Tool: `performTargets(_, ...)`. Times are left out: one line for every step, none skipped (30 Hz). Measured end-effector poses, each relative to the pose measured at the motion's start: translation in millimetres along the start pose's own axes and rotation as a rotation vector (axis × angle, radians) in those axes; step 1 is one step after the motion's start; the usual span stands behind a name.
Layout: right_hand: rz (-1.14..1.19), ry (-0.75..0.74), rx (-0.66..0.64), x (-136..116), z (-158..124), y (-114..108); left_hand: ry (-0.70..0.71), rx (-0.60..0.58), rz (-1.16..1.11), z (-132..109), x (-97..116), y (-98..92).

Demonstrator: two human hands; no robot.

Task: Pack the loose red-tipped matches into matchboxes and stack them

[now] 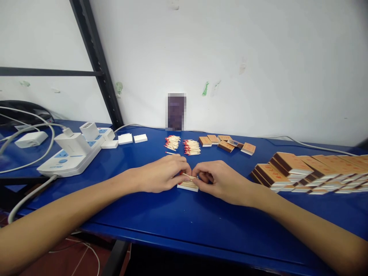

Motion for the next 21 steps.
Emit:
performTargets(0.003, -0.001, -0.008, 0, 0, 0, 0.001, -0.001, -0.007, 0, 0, -0.4)
performTargets(0.003, -0.002, -0.011, 0, 0, 0, 0.004, 0.001, -0.014, 0, 0, -1.2)
performTargets(0.004, -0.002, -0.013, 0, 0, 0, 0.007, 0.005, -0.023, 0, 0, -2.3)
performTargets(0.005, -0.003, -0.014, 0, 0, 0, 0.013, 0.008, -0.037, 0, 0, -3.5)
performTargets(0.007, -0.005, -0.017, 0, 0, 0, 0.019, 0.012, -0.056, 0, -1, -5.0)
performTargets(0.009, -0.007, -0.017, 0, 0, 0, 0.022, 0.018, -0.076, 0, -2, -6.6)
performTargets(0.012, -0.011, -0.017, 0, 0, 0, 0.020, 0.026, -0.094, 0, -3, -8.6)
performTargets(0.016, -0.015, -0.014, 0, -1, 0, 0.013, 0.039, -0.107, 0, -5, -10.9)
performTargets(0.022, -0.020, -0.010, 0, -1, 0, 0.005, 0.054, -0.116, -1, -8, -13.1)
performTargets(0.031, -0.023, -0.007, 0, -2, -1, -0.003, 0.065, -0.124, -1, -10, -15.0)
performTargets(0.042, -0.024, -0.005, 0, -2, -1, -0.008, 0.072, -0.130, -1, -13, -16.4)
performTargets(0.055, -0.022, -0.005, 0, -2, -2, -0.008, 0.072, -0.136, -1, -16, -16.9)
performTargets(0.071, -0.018, -0.008, 1, -3, -2, -0.006, 0.064, -0.139, -1, -18, -16.5)
performTargets(0.084, -0.011, -0.012, 2, -3, -2, -0.004, 0.050, -0.139, -2, -21, -15.5)
performTargets(0.095, -0.005, -0.016, 4, -3, -3, 0.000, 0.035, -0.134, -2, -23, -14.2)
performTargets(0.102, -0.002, -0.019, 5, -3, -3, 0.001, 0.021, -0.128, -2, -25, -12.6)
performTargets(0.105, -0.001, -0.021, 6, -3, -3, 0.001, 0.007, -0.121, -2, -27, -11.0)
performTargets(0.104, -0.002, -0.023, 7, -3, -4, -0.001, -0.006, -0.117, -2, -28, -9.4)
performTargets(0.102, -0.005, -0.026, 8, -3, -4, -0.002, -0.016, -0.113, -2, -29, -7.9)
performTargets(0.098, -0.008, -0.030, 8, -3, -3, -0.004, -0.024, -0.111, -2, -29, -6.5)
performTargets(0.095, -0.013, -0.035, 9, -3, -3, -0.006, -0.032, -0.108, -2, -29, -5.2)
Point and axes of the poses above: each hand's wrist, its own z-axis towards the middle knuckle, its own y-axis out of the palm, x = y × z, the point moved 7 cm from there along z, towards the middle knuckle, and after that the axes turned 1 degree about -y, right-handed, at the moved point
